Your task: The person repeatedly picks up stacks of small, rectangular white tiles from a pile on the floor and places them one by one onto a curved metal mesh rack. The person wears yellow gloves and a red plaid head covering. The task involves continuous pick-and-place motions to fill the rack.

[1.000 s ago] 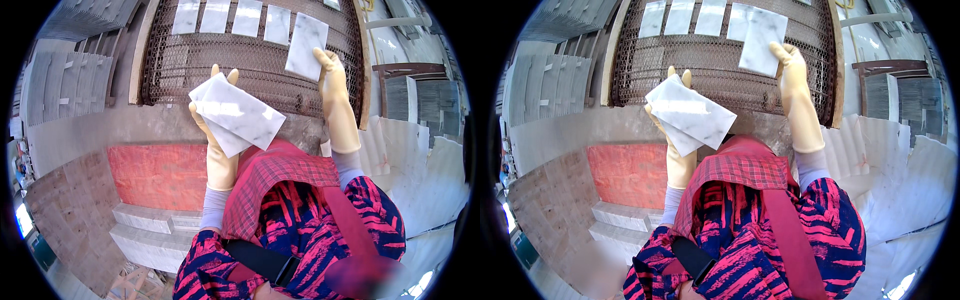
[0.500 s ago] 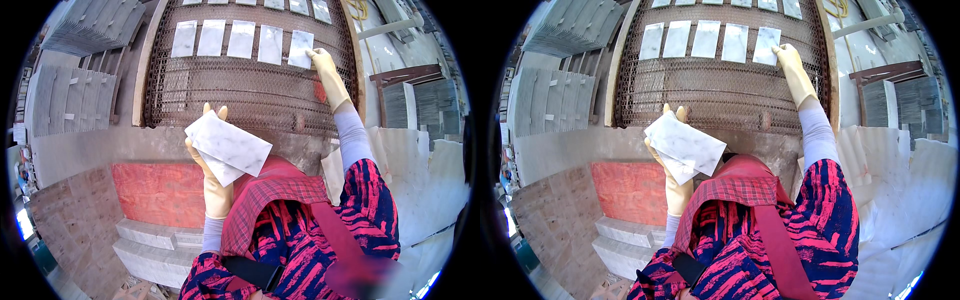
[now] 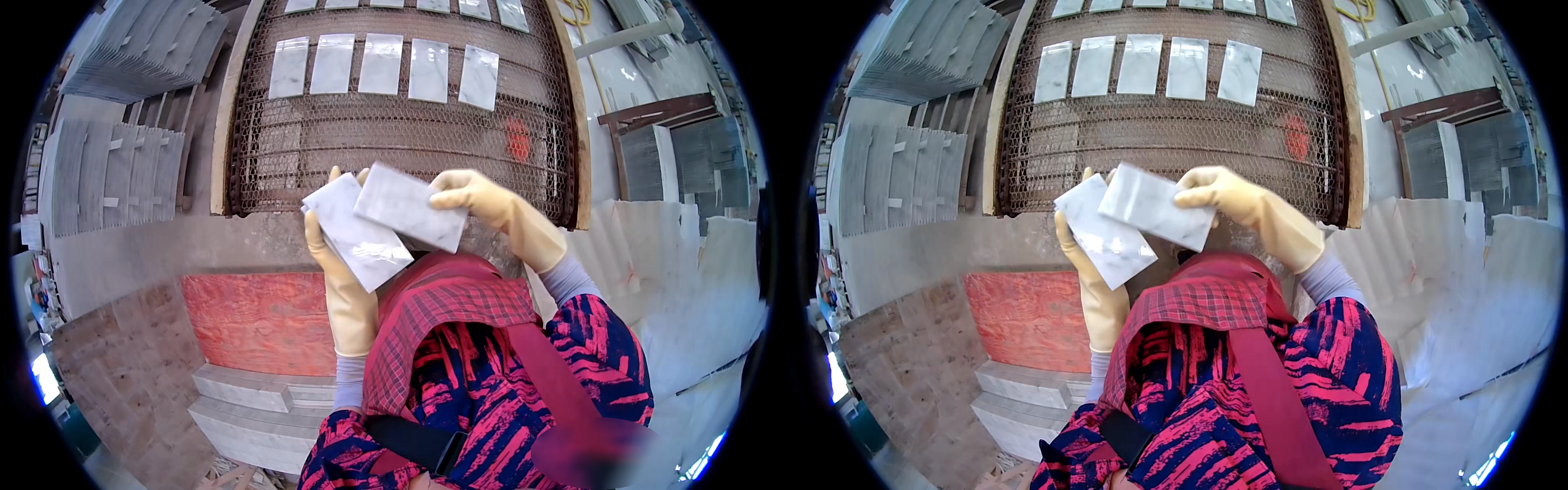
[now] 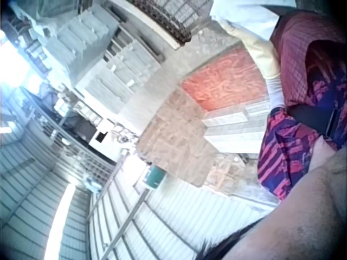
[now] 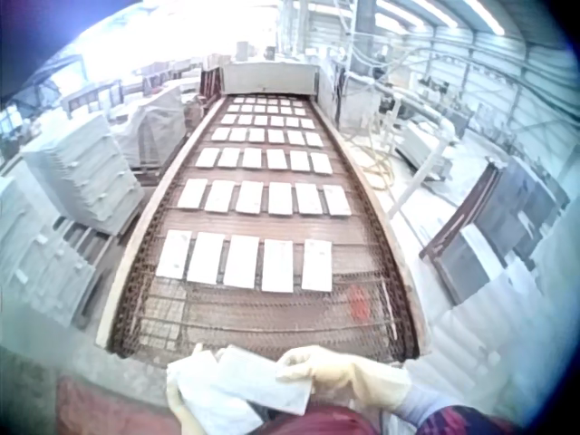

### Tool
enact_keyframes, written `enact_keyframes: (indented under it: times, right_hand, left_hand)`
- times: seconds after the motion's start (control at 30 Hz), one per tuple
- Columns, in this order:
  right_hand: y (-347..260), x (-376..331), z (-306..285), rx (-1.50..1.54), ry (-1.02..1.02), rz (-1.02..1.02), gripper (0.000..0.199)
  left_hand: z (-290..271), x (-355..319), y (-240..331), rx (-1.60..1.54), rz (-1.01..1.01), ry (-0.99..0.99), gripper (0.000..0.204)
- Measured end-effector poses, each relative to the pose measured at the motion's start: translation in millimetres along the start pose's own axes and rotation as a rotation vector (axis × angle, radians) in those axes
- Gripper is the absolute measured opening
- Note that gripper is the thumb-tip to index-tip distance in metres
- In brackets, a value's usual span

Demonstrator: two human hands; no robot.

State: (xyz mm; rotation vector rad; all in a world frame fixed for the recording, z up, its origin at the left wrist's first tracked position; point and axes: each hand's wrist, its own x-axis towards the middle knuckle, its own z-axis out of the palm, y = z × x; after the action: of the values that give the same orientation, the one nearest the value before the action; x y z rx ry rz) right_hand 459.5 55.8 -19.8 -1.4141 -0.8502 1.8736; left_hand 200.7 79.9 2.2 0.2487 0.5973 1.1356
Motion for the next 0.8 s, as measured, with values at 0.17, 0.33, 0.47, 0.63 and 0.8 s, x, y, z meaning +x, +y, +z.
enact_keyframes:
  times: [0.17, 0.33, 0.47, 0.63, 0.8]
  right_hand:
    - [-27, -2, -81, 0.027, 0.729, -0.218, 0.039]
    - [-34, 32, -185, -0.066, 1.139, -0.287, 0.040]
    - [-24, 48, -239, -0.202, 1.151, -0.106, 0.037]
    - [-19, 44, -232, -0.704, 1.231, -0.005, 0.048]
    - [-46, 50, -158, -0.877, 1.152, -0.198, 0.065]
  left_hand:
    - [-48, 3, 16, -0.172, -0.005, -0.138, 0.088]
    - [-65, -2, 5, -0.281, -0.011, -0.144, 0.093]
    - [-66, -5, -5, -0.218, -0.007, -0.132, 0.092]
    - [-69, -12, -6, -0.284, -0.032, -0.130, 0.086]
    - [-90, -10, -1, -0.394, -0.079, -0.210, 0.084]
